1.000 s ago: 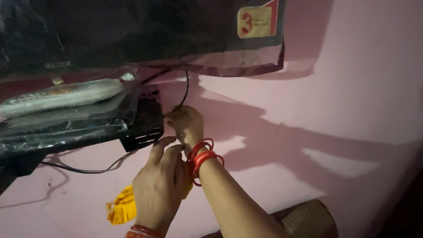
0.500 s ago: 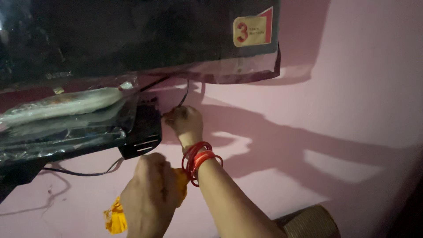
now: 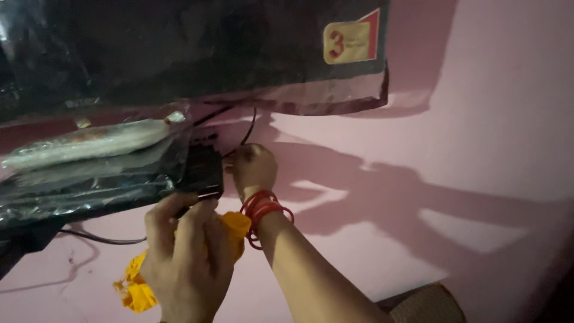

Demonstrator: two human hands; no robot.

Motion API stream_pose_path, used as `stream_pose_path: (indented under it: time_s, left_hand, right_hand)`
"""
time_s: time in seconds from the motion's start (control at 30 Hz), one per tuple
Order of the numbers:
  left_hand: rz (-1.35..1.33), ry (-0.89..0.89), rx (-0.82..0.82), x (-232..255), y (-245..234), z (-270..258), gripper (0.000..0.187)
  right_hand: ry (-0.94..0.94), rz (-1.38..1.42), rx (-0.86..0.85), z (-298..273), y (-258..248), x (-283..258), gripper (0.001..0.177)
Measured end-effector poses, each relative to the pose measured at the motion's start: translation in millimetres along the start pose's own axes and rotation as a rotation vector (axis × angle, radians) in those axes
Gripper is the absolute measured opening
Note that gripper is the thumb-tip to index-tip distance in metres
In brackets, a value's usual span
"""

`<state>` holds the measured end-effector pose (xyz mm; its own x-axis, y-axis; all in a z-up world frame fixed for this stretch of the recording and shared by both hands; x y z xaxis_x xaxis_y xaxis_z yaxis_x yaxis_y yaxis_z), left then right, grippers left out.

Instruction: The person wipes a small electronic receiver and a remote control with a yellow cloth and wraps the receiver in plastic.

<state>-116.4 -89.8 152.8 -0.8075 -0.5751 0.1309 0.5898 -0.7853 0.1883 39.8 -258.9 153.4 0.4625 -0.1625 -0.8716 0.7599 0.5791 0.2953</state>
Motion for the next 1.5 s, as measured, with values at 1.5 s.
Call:
stream_pose_path:
  time_s: [1.5]
  left_hand:
    - [0.022, 0.006, -0.025, -25.5, -38.6, -4.8, 0.017]
  right_hand:
    - [0.398, 0.081, -0.02, -53.3, 8.4, 94.4, 0.016]
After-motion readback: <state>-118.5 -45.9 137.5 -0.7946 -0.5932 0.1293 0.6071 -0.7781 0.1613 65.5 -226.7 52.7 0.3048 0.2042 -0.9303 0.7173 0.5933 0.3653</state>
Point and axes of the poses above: each hand's wrist, its own z-axis towards the middle knuckle, its own y-axis out of the palm, x = y × z, the point moved 3 cm from there along z, towards the middle knuckle, and after that the axes turned 15 degrees about x, right-handed, at the moved point
